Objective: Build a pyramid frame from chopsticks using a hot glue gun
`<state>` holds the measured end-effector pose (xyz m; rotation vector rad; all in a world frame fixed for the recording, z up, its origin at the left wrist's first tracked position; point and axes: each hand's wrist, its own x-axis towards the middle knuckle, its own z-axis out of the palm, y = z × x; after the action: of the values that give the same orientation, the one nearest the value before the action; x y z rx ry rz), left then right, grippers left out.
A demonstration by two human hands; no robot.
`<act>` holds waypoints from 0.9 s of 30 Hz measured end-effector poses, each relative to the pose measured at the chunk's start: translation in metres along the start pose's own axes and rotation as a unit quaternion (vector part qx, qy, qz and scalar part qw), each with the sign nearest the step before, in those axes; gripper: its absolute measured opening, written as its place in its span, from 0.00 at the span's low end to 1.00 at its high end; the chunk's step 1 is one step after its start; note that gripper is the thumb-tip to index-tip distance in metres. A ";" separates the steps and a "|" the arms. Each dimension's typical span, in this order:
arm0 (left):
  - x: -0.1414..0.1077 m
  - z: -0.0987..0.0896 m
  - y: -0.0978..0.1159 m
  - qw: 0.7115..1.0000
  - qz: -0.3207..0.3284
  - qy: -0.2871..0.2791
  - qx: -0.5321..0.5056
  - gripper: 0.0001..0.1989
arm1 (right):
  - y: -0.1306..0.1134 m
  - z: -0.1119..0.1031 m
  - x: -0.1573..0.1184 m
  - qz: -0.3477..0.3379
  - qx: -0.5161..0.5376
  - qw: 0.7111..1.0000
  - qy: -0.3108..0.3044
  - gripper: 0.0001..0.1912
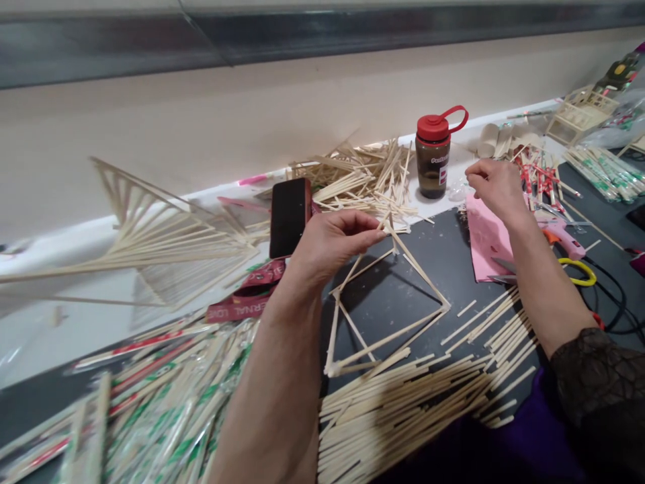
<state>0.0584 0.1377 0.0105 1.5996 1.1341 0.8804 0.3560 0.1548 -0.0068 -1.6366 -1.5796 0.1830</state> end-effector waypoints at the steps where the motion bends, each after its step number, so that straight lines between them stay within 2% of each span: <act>1: 0.000 0.000 0.000 1.000 0.002 0.001 -0.002 0.07 | -0.008 0.003 -0.003 0.007 0.043 0.999 -0.013 0.09; 3: 0.000 0.000 -0.001 1.000 0.011 0.003 -0.007 0.07 | -0.025 0.012 -0.010 0.018 0.134 0.989 -0.067 0.08; 6: 0.000 -0.001 -0.003 1.000 0.024 0.001 -0.013 0.08 | -0.048 0.032 -0.023 -0.002 0.226 0.963 -0.147 0.07; 11: 0.001 -0.002 -0.005 0.999 0.047 -0.009 -0.011 0.08 | -0.064 0.055 -0.038 -0.038 0.310 0.925 -0.217 0.12; 18: 0.001 -0.004 -0.005 0.999 0.052 -0.010 -0.001 0.10 | -0.070 0.067 -0.047 -0.046 0.347 0.902 -0.251 0.10; 27: 0.000 -0.005 -0.001 0.999 0.043 -0.012 0.008 0.10 | -0.076 0.071 -0.054 0.006 0.351 0.905 -0.241 0.09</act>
<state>0.0534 0.1392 0.0109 1.6771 1.0655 0.9078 0.2438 0.1288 -0.0272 -1.0600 -1.5796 1.1020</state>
